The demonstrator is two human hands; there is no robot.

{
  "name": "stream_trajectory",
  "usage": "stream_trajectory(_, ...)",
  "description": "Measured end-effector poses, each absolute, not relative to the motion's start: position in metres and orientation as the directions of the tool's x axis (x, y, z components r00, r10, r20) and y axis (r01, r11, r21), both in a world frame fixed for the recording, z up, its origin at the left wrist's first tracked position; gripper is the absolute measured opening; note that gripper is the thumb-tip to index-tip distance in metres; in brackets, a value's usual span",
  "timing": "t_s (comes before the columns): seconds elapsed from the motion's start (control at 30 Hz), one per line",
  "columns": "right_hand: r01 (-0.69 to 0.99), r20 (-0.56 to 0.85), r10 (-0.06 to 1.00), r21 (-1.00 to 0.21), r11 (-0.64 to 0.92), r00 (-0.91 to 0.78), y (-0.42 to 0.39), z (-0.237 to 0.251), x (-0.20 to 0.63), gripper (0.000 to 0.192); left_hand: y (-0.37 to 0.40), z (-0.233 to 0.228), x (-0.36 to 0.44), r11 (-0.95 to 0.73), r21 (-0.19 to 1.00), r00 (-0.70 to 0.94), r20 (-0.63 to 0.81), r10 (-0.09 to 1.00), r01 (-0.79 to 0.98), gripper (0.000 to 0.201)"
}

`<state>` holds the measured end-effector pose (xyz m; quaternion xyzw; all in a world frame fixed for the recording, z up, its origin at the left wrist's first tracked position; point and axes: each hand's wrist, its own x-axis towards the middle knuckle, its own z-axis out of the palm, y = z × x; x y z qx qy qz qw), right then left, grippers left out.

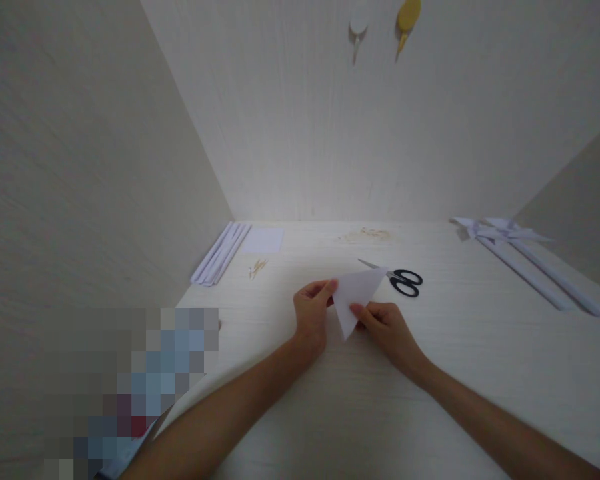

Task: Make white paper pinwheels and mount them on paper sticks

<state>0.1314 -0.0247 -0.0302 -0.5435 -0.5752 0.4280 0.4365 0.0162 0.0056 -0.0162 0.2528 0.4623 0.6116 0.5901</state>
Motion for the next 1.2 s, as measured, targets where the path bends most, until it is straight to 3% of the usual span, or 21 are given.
stream_trajectory(0.17, 0.192, 0.067, 0.995, -0.978, 0.081, -0.080, -0.0245, -0.0309, 0.1324, 0.020, 0.0060, -0.0158, 0.0159, 0.109, 0.850, -0.186, -0.235, 0.954, -0.515, 0.013)
stream_trajectory(0.33, 0.066, 0.093, 0.992, -0.993, 0.098, -0.080, -0.0245, -0.0330, 0.1304, 0.026, 0.0041, -0.0142, 0.0167, 0.110, 0.848, -0.175, -0.230, 0.957, -0.518, 0.011)
stream_trajectory(0.6, 0.327, 0.076, 0.997, -0.942, 0.075, -0.009, -0.0255, -0.0335, 0.1292, 0.045, 0.0027, -0.0107, 0.0176, 0.124, 0.841, -0.168, -0.246, 0.954, -0.527, 0.012)
stream_trajectory(0.87, 0.322, -0.028, 0.992, -0.947, 0.013, -0.121, -0.0241, -0.0306, 0.1290, 0.019, 0.0044, -0.0119, 0.0172, 0.123, 0.844, -0.196, -0.259, 0.946, -0.522, 0.012)
stream_trajectory(1.2, 0.424, 0.031, 0.955, -0.892, 0.160, -0.294, -0.0277, -0.0299, 0.1259, 0.026, 0.0079, -0.0135, 0.0155, 0.097, 0.833, -0.215, -0.251, 0.944, -0.545, 0.013)
